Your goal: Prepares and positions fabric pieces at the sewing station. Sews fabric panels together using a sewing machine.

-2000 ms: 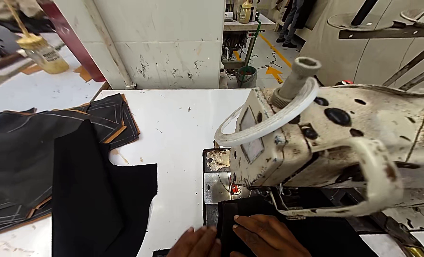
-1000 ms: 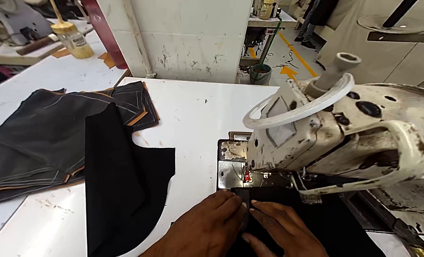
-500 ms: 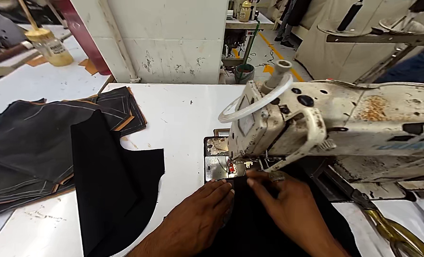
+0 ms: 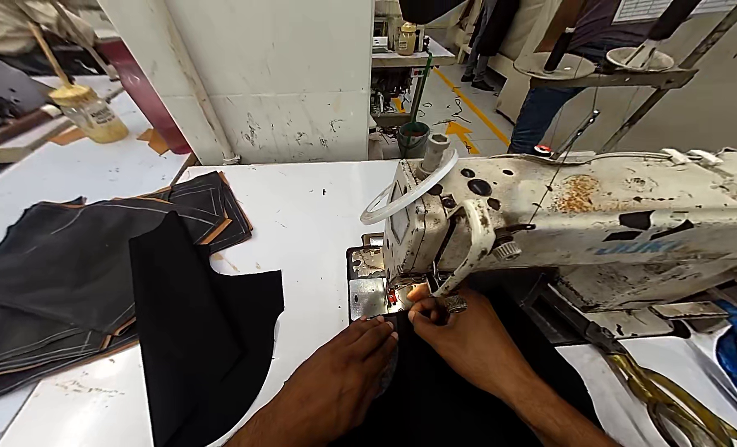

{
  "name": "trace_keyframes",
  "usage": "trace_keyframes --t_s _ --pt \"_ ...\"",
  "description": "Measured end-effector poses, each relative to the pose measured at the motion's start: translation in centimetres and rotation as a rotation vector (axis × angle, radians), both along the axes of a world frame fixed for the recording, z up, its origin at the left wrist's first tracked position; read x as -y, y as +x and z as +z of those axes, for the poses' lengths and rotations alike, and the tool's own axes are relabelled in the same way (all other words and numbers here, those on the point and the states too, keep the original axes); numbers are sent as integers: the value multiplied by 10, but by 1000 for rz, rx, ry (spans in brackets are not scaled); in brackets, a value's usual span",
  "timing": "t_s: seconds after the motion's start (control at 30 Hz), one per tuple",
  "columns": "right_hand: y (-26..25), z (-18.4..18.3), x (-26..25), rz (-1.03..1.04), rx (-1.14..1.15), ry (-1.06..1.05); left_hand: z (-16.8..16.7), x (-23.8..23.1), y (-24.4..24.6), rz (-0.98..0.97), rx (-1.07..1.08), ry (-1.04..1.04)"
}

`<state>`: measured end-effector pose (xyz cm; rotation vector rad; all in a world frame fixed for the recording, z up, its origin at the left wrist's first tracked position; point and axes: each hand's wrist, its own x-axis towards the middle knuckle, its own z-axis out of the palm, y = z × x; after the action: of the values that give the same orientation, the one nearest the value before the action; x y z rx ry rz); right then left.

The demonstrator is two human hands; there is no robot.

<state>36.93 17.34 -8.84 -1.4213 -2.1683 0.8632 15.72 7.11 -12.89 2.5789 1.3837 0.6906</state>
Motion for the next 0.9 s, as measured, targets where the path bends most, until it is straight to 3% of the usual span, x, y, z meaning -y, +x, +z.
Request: trace_keyframes --t_s 0.07,0.13,0.23,0.3,0.4,0.53,0.77,0.9 --pt "3 4 4 43 12 -93 -1 -1 0 -3 2 11" --pt "3 1 10 110 65 -55 -2 -1 0 -3 -5 22" --pt "1 -28 6 256 152 480 -4 -2 0 7 -17 53" --pt "1 -42 -11 284 148 723 -2 -3 0 19 -34 51" --pt "6 -43 -36 208 79 610 0 -7 -1 23 -38 21" --pt "6 -24 -50 179 201 351 1 -16 -1 46 -29 -2" --pt "3 -15 -48 196 117 422 0 -22 -2 69 -34 22" --pt "2 -23 -51 221 88 576 0 -23 -3 73 -23 30"
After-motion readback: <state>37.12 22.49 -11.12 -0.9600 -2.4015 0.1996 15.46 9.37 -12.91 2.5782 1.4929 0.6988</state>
